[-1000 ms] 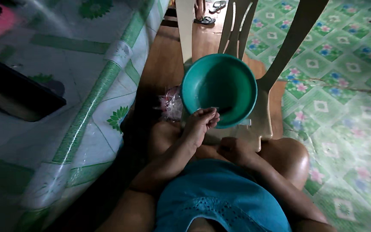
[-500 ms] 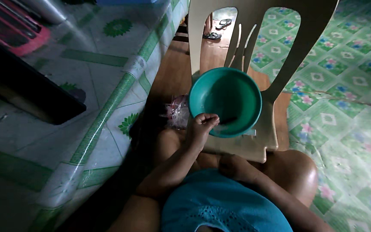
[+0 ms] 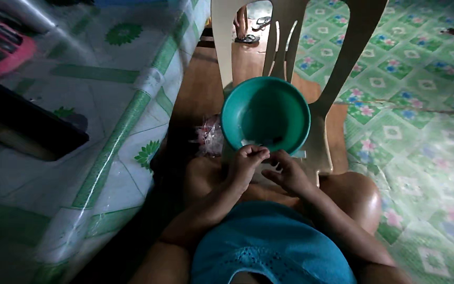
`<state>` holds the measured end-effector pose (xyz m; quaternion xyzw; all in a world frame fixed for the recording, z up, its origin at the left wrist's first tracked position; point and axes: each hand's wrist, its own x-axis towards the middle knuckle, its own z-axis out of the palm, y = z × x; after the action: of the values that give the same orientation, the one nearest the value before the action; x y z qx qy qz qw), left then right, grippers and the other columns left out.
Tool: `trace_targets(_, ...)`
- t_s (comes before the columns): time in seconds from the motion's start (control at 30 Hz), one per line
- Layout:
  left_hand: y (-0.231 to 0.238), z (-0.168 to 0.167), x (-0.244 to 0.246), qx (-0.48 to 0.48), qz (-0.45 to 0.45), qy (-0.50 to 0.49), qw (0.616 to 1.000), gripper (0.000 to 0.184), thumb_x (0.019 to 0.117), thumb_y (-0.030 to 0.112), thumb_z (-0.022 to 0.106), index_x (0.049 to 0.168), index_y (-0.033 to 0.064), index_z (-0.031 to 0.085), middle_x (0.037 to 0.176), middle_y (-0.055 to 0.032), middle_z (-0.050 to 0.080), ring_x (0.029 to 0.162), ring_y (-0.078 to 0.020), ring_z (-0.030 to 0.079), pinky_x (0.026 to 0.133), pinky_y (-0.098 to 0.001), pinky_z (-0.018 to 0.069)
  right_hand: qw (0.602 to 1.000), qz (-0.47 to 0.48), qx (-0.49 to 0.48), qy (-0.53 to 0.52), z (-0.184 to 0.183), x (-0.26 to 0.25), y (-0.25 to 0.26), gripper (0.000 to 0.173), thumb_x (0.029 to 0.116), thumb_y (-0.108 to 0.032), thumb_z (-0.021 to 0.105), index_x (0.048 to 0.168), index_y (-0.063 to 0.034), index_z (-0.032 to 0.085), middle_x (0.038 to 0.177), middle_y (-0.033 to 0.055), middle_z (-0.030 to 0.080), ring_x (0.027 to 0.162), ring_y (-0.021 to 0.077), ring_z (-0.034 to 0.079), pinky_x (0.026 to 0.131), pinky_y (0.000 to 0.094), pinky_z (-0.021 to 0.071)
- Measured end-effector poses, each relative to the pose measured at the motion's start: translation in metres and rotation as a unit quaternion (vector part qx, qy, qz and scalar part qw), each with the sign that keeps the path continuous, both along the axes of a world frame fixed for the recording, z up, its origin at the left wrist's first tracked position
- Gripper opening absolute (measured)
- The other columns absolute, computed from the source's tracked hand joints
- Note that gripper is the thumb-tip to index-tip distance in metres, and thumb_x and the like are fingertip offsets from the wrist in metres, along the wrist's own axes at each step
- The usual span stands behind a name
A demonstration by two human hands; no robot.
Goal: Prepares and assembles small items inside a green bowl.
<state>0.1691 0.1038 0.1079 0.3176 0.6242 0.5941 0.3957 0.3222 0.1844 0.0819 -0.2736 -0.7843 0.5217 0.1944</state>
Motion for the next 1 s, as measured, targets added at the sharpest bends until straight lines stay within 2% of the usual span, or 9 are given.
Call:
trace_targets(0.13,-0.009,-0.015,-0.005,0.186,0.03,0.232,0.954,0.007,0.09,0.013,0.077,0.096,0.009,0.077,0.106,-0.0001,0.07,0.106,-0.0071,0.063,0.092,-0.0242,0.0547,0.966,0.063,-0.241,0.071,0.003,0.014,-0.01,0.031,0.1046,-0.036,0.047,0.103,-0.01,0.064,0.084,-0.0053,0.065,0.072,0.0031,0.061,0.066,0.0219,0.053)
trace_targets(0.2,-0.012,-0.016,-0.009,0.275,-0.004,0.316,0.908,0.004,0.089,0.021,0.08,0.091,0.0178,0.078,0.109,0.0018,0.067,0.114,-0.0092,0.057,0.1,-0.0265,0.049,0.886,0.158,-0.407,0.157,-0.007,0.016,-0.017,0.06,0.105,-0.061,0.036,0.108,-0.0114,0.07,0.097,-0.0015,0.073,0.085,0.0083,0.068,0.075,0.0262,0.0576)
trace_targets(0.3,-0.019,-0.022,-0.01,0.324,-0.092,0.391,0.857,0.008,0.0912,0.034,0.078,0.097,0.0295,0.075,0.108,0.0029,0.06,0.113,-0.0102,0.054,0.104,-0.0305,0.0438,0.822,0.116,-0.505,0.238,0.001,0.006,-0.023,0.05,0.108,-0.047,0.036,0.115,-0.01,0.069,0.106,0.003,0.073,0.098,0.0122,0.069,0.088,0.0321,0.0581)
trace_targets(0.4,-0.027,-0.037,-0.01,0.303,-0.151,0.419,0.843,0.007,0.0931,0.036,0.076,0.097,0.0303,0.075,0.095,0.001,0.059,0.103,-0.0117,0.055,0.101,-0.0314,0.0428,0.847,-0.012,-0.468,0.252,0.019,-0.004,-0.005,0.041,0.1101,-0.021,0.03,0.09,-0.0089,0.064,0.08,0.0011,0.067,0.076,0.0107,0.066,0.075,0.0291,0.0576)
trace_targets(0.5,-0.038,-0.05,-0.018,0.25,-0.225,0.407,0.849,0.01,0.0949,0.037,0.073,0.097,0.0289,0.077,0.103,-0.0015,0.064,0.11,-0.0134,0.057,0.105,-0.0322,0.0422,0.889,-0.07,-0.379,0.246,0.026,-0.006,0.01,0.037,0.1102,-0.017,0.034,0.09,-0.0049,0.063,0.082,0.0032,0.068,0.074,0.0127,0.066,0.076,0.031,0.0581)
trace_targets(0.57,-0.043,-0.058,-0.022,0.247,-0.238,0.376,0.861,0.028,0.093,0.04,0.075,0.112,0.0193,0.076,0.113,-0.0071,0.065,0.113,-0.0153,0.059,0.103,-0.0314,0.0481,0.92,-0.067,-0.313,0.226,0.023,-0.003,0.011,0.037,0.1093,-0.017,0.037,0.087,-0.0045,0.063,0.078,0.0023,0.068,0.07,0.0111,0.066,0.071,0.0285,0.058)
trace_targets(0.67,-0.047,-0.049,-0.026,0.179,-0.187,0.289,0.922,0.069,0.1008,0.047,0.06,0.144,-0.0049,0.05,0.126,-0.0148,0.065,0.113,-0.0121,0.063,0.096,-0.0276,0.0536,0.956,0.032,-0.251,0.147,0.018,0.003,0.003,0.03,0.1064,-0.015,0.042,0.091,-0.0064,0.065,0.081,-0.0039,0.069,0.072,0.0052,0.066,0.072,0.0241,0.0578)
trace_targets(0.83,-0.03,-0.008,-0.013,-0.074,-0.149,-0.025,0.986,0.028,0.1058,0.023,0.055,0.113,0.002,0.072,0.103,-0.002,0.071,0.097,-0.0062,0.066,0.091,-0.0266,0.0541,0.962,0.129,-0.241,0.025,-0.001,0.002,-0.02,0.027,0.1072,-0.016,0.046,0.103,-0.0001,0.068,0.084,-0.0032,0.07,0.074,0.005,0.068,0.074,0.0258,0.0596)
trace_targets(1.0,-0.016,-0.012,-0.006,-0.096,-0.084,-0.071,0.989,0.019,0.1022,0.019,0.064,0.107,0.0028,0.073,0.094,-0.0034,0.072,0.088,-0.01,0.067,0.083,-0.0258,0.0554,0.971,0.136,-0.192,-0.041,-0.018,0.004,-0.026,0.028,0.1069,-0.017,0.048,0.101,0.0005,0.069,0.089,0.0001,0.07,0.079,0.0038,0.066,0.078,0.0255,0.0572)
